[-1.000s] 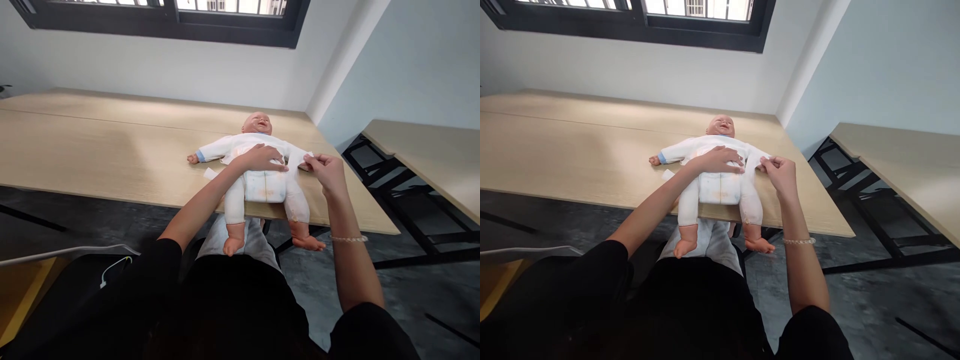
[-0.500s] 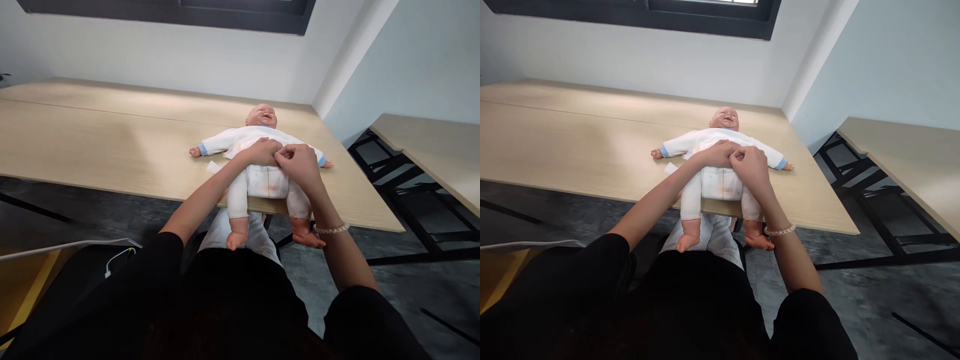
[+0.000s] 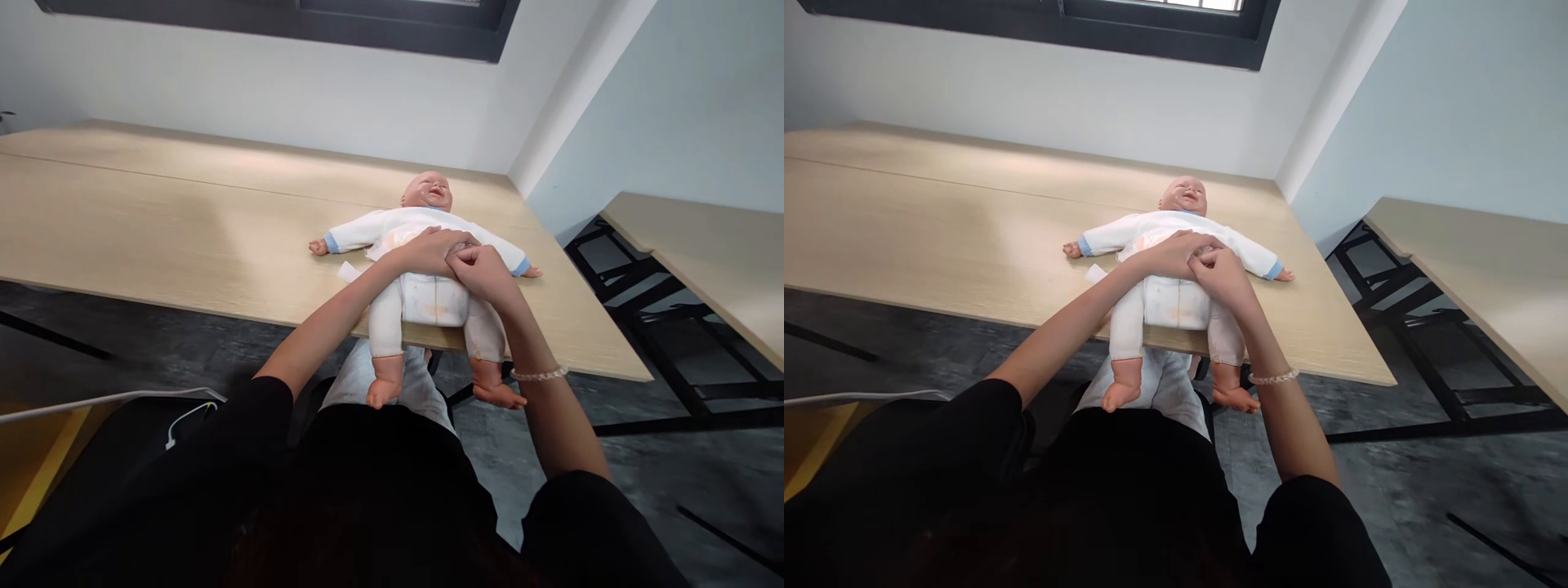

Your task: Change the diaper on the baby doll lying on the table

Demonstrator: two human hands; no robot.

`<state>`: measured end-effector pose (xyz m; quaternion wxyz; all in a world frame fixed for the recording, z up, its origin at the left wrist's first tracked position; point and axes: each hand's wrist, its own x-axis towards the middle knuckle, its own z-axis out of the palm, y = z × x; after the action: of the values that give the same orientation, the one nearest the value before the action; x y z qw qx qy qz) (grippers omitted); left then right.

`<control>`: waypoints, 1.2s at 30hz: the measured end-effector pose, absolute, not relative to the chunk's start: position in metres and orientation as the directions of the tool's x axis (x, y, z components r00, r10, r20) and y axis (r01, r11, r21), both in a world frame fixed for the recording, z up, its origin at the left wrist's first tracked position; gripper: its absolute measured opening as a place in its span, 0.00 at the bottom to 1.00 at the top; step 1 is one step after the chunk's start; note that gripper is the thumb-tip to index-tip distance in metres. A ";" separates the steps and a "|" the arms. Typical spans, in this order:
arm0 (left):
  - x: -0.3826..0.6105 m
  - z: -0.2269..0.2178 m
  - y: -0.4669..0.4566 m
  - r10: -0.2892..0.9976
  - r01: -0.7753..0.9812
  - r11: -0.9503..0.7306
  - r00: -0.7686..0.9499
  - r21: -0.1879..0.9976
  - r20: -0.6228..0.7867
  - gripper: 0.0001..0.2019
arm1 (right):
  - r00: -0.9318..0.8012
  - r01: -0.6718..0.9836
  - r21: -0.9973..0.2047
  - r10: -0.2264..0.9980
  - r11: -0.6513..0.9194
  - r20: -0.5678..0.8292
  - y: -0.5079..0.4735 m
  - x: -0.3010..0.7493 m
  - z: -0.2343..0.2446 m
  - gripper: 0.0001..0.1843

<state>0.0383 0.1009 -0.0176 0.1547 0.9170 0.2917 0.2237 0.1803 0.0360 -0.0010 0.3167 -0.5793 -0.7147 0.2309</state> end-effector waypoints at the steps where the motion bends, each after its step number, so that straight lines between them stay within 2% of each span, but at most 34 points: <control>1: 0.038 -0.018 0.101 0.604 0.466 -0.784 0.726 0.410 0.330 0.25 | -0.125 0.704 -0.665 0.965 0.249 0.229 0.035 0.178 -0.004 0.26; 6: 0.024 -0.019 0.078 0.619 0.506 -0.785 0.651 0.357 0.439 0.24 | -0.220 0.771 -0.433 0.833 0.467 0.507 0.026 0.176 -0.028 0.24; 9: -0.001 -0.024 0.048 0.686 0.602 -0.719 0.533 0.348 0.495 0.23 | -0.300 0.809 -0.291 0.783 0.512 0.545 0.016 0.177 -0.040 0.27; 12: -0.035 -0.035 0.024 0.802 0.769 -0.519 0.286 0.374 0.525 0.21 | -0.324 0.838 -0.215 0.776 0.501 0.541 0.009 0.176 -0.044 0.27; 15: -0.069 -0.052 0.015 0.886 0.854 -0.332 0.137 0.400 0.444 0.18 | -0.322 0.856 -0.183 0.775 0.484 0.544 0.008 0.174 -0.045 0.25; 17: -0.085 -0.064 0.015 0.929 0.837 -0.309 0.165 0.452 0.331 0.14 | -0.315 0.863 -0.171 0.772 0.475 0.552 0.009 0.172 -0.045 0.23; 19: -0.095 -0.073 0.018 0.939 0.806 -0.322 0.208 0.496 0.273 0.14 | -0.306 0.869 -0.165 0.768 0.466 0.562 0.010 0.172 -0.046 0.21; 22: -0.099 -0.079 0.022 0.935 0.771 -0.332 0.189 0.544 0.301 0.14 | -0.311 0.869 -0.154 0.762 0.470 0.568 0.011 0.173 -0.048 0.19; 27: -0.098 -0.077 0.024 0.942 0.694 -0.301 0.111 0.654 0.316 0.06 | -0.318 0.866 -0.154 0.762 0.475 0.564 0.011 0.175 -0.049 0.20; 32: -0.106 -0.075 0.017 0.946 0.684 -0.299 0.123 0.665 0.299 0.06 | -0.322 0.863 -0.141 0.743 0.485 0.586 0.011 0.175 -0.050 0.20; 36: -0.109 -0.078 0.013 0.952 0.663 -0.274 0.081 0.697 0.297 0.11 | -0.308 0.857 -0.172 0.751 0.486 0.584 0.010 0.175 -0.051 0.20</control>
<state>-0.1092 0.0125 -0.0784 0.1965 0.7084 0.5697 0.3674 0.1750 0.0104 -0.0508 0.3102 -0.4995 -0.8043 -0.0855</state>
